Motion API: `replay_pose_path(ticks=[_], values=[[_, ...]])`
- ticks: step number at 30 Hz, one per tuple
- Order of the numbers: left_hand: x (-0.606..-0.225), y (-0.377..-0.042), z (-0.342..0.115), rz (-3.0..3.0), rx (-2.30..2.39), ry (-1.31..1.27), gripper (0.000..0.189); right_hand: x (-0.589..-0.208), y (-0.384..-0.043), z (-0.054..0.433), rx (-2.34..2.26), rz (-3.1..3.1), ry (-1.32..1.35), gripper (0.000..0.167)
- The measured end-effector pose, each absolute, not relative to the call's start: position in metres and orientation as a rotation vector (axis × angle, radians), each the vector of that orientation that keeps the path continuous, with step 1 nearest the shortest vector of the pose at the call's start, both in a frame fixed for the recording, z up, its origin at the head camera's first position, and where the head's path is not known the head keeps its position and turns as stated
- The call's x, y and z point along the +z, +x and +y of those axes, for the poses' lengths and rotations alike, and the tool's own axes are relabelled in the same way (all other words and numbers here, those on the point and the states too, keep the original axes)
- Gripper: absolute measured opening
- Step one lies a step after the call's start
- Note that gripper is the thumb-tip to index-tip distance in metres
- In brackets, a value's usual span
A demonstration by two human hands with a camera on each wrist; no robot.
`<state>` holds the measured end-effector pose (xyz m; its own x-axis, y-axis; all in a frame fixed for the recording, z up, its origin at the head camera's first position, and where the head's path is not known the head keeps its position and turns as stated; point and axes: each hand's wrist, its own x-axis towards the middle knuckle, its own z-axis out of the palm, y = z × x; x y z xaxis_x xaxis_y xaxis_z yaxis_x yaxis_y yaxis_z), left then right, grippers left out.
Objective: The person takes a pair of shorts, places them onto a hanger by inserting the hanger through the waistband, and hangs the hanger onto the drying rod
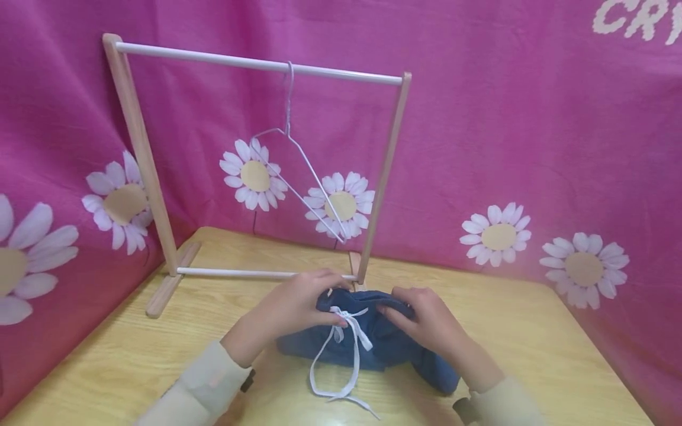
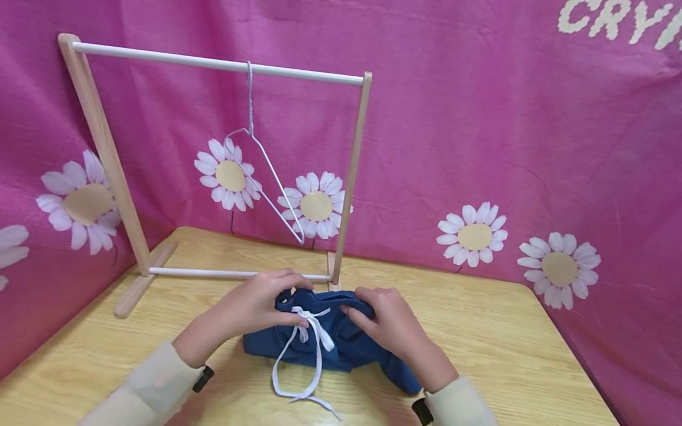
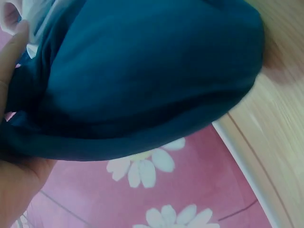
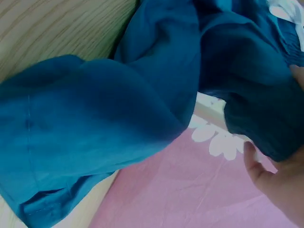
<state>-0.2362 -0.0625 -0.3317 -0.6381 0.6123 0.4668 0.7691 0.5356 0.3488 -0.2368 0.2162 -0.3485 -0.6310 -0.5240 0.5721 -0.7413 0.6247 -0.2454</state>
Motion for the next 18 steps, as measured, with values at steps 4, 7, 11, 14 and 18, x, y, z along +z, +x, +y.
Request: replay_pose_path(ticks=[4, 7, 11, 14, 18], values=[[-0.331, -0.235, -0.071, -2.545, -0.694, -1.052, 0.05, -0.345, -0.235, 0.223, 0.658, -2.424, 0.88, 0.038], [-0.331, -0.235, -0.077, -2.554, -0.654, -0.971, 0.038, -0.343, -0.235, 0.23, 0.683, -2.404, 0.858, 0.033], [-0.332, -0.237, -0.087, -2.495, -0.617, -0.92, 0.025, -0.343, -0.235, 0.238, 0.728, -2.389, 0.868, 0.031], [-0.335, -0.238, -0.095, -2.44, -0.611, -0.899, 0.023, -0.344, -0.235, 0.245, 0.721, -2.387, 0.889, 0.03], [-0.338, -0.239, -0.099, -2.438, -0.606, -0.85, 0.024, -0.348, -0.233, 0.255, 0.694, -2.388, 0.891, 0.029]])
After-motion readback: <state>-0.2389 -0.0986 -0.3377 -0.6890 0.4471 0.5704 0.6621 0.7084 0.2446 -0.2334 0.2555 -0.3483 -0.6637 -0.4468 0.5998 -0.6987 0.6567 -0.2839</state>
